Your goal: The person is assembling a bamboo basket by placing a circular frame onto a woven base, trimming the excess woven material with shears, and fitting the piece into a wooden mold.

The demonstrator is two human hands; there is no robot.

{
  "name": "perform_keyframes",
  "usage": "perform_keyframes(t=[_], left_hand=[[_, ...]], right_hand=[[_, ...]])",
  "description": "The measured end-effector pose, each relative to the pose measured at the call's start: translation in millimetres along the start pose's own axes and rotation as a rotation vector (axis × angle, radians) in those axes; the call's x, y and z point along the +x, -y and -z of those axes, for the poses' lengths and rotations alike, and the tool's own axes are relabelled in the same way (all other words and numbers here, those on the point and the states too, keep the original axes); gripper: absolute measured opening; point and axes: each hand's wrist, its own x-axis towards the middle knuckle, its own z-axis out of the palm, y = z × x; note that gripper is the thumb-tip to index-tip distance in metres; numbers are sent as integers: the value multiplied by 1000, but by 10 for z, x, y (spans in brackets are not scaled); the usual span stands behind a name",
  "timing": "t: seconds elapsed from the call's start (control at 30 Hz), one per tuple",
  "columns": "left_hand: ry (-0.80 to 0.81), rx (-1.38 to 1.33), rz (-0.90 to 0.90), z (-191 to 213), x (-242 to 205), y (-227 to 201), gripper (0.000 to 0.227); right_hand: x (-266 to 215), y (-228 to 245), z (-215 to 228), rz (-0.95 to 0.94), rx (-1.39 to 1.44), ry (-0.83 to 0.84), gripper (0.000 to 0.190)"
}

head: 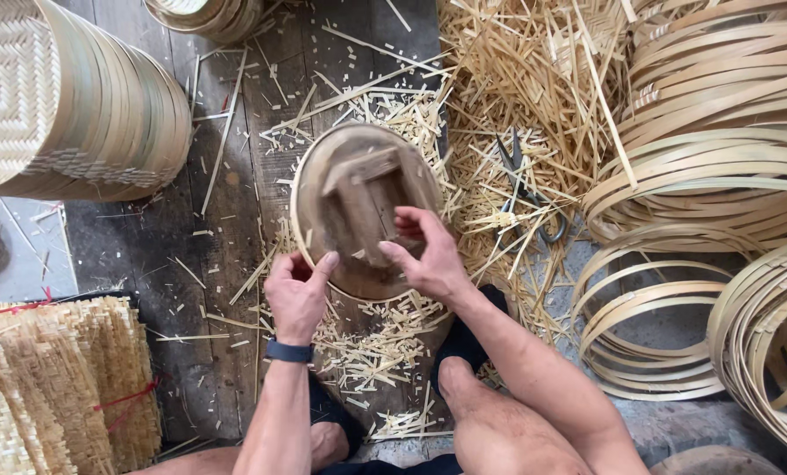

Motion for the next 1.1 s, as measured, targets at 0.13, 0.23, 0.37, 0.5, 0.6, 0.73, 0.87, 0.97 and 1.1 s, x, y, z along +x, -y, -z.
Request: perform_keyframes(t=[0.13,0.23,0.37,0.5,0.6,0.73,0.87,0.97,1.1], left_hand=[[47,-26,-508,31,-117,-494,43],[175,-326,-555,-195,-196,-630,57],[242,-191,-773,-378,-288,-574,65],[112,-253,-512,-425,70,-476,71],[-59,-220,-377,-91,530,-421,59],[-168,-155,-377,589,905,-491,56],[-36,-338,6,848,1166,-499,61],[-26,-232,92,744,1386,-194,69],[79,-234,206,361,1536,219,75]], right_hand=[[72,273,-85,-79,702,76,65],[-103,337,-23,-64,967,121,76],[-239,65,100,-154,1056,-156,89],[-416,-482,485,-348,1096,-381,88],[-570,-835,584,-372,1088,-362,88],[-609,-1091,320,-399,1041,-268,88],[-527,-1086,114,-432,966,-154,88],[-497,-1157,57,-520,914,-66,90],[-730,-1468,131,-508,533,-142,80]])
